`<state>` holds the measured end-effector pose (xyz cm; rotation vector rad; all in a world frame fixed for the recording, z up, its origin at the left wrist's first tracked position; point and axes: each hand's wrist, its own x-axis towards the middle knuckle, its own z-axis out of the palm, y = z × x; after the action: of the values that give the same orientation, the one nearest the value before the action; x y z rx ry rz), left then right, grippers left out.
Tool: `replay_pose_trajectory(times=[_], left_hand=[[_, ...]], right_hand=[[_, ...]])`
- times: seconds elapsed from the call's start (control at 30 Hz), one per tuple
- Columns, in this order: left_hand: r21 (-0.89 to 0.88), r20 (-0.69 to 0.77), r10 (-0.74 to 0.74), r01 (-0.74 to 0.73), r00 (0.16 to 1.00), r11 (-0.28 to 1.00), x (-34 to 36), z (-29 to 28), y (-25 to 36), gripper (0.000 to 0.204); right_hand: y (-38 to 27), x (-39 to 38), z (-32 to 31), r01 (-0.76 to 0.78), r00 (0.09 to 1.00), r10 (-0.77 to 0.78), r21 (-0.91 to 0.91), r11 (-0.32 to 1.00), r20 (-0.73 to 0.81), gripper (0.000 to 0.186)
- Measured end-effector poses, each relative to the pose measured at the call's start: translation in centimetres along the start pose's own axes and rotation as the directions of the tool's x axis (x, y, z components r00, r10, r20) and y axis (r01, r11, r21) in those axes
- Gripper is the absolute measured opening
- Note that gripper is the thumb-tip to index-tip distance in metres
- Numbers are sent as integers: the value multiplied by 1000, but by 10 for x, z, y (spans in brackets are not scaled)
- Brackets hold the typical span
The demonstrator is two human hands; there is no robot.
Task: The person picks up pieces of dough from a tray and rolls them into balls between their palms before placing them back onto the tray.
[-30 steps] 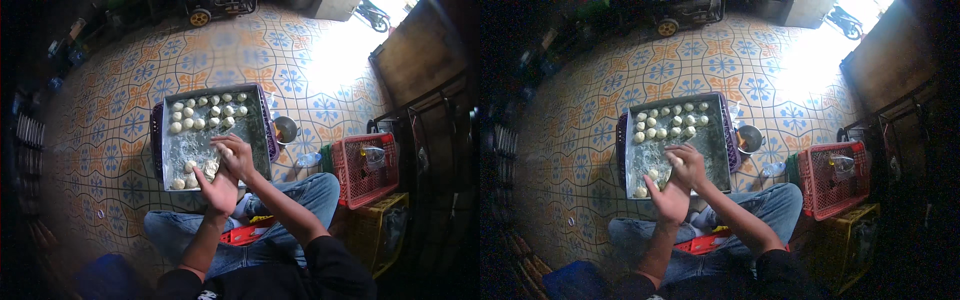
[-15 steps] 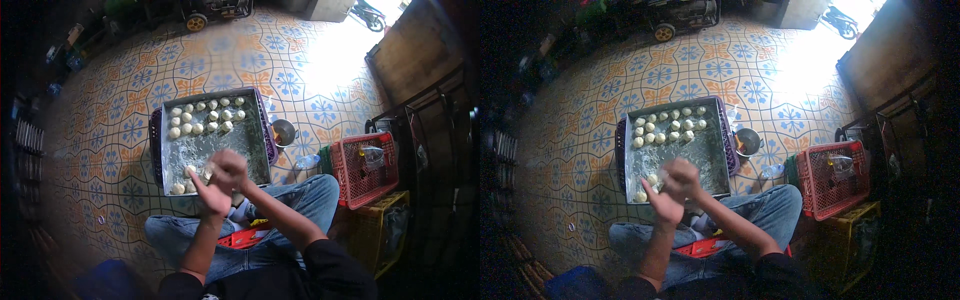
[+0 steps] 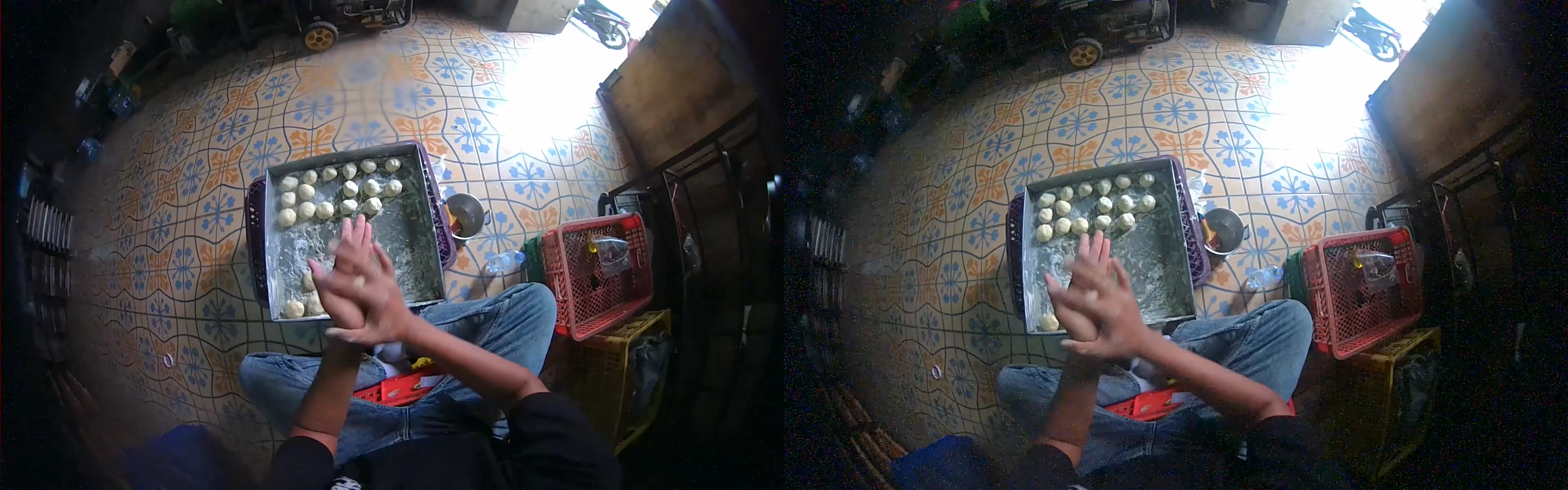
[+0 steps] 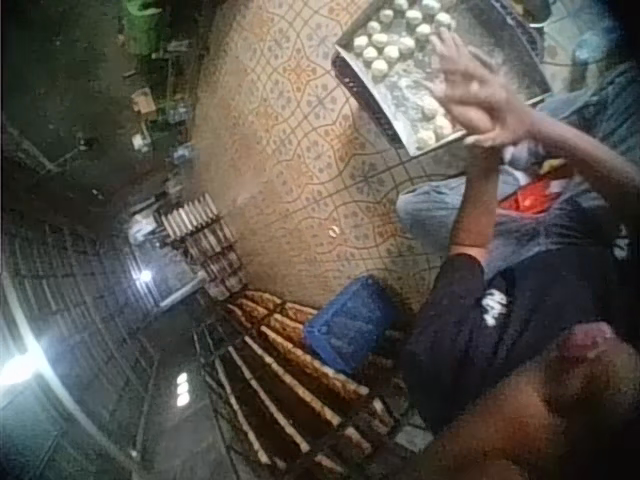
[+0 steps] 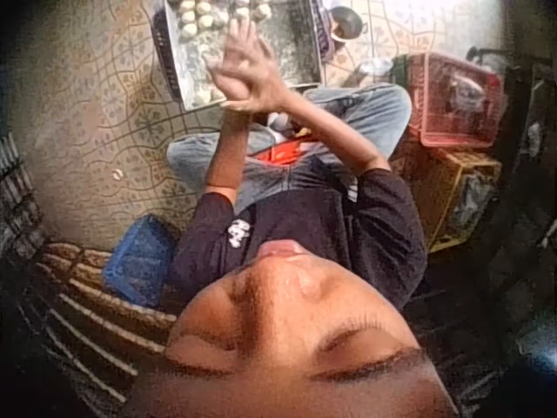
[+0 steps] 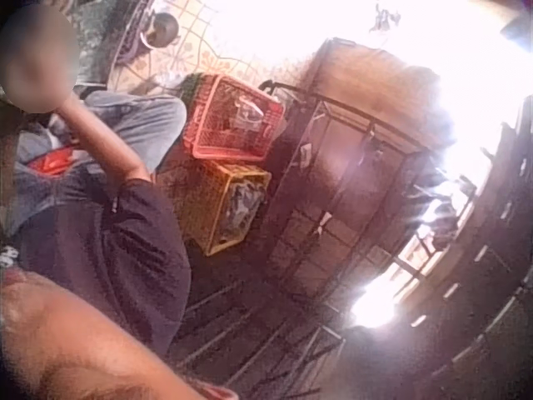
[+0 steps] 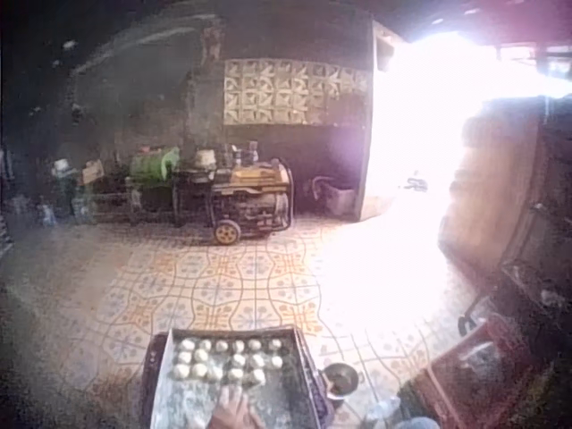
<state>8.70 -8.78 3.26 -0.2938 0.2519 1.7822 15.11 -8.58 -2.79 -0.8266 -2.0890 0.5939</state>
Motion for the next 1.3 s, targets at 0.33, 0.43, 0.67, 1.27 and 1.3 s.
replay_pose_trajectory(times=[0.33, 0.43, 0.67, 1.27, 1.3], left_hand=[[547, 244, -59, -87, 968, 833, 19, -44, 26, 71], [400, 304, -239, 104, 922, 911, 26, -41, 38, 63], [727, 332, 101, -323, 938, 606, 19, -37, 15, 37], [798, 562, -26, -534, 827, 279, 23, -28, 30, 82], [796, 561, -31, -530, 827, 293, 23, -28, 27, 82]], right_hand=[[9, -4, 16, -453, 738, 646, 854, 256, 198, 134], [7, -15, 14, -413, 681, 573, 886, -212, 455, 119], [-3, -5, -7, -234, 847, 466, 967, -105, 255, 110], [-29, -4, 21, -218, 890, 447, 779, 589, -89, 64], [-36, -18, 28, -229, 914, 381, 602, 765, -136, 61]])
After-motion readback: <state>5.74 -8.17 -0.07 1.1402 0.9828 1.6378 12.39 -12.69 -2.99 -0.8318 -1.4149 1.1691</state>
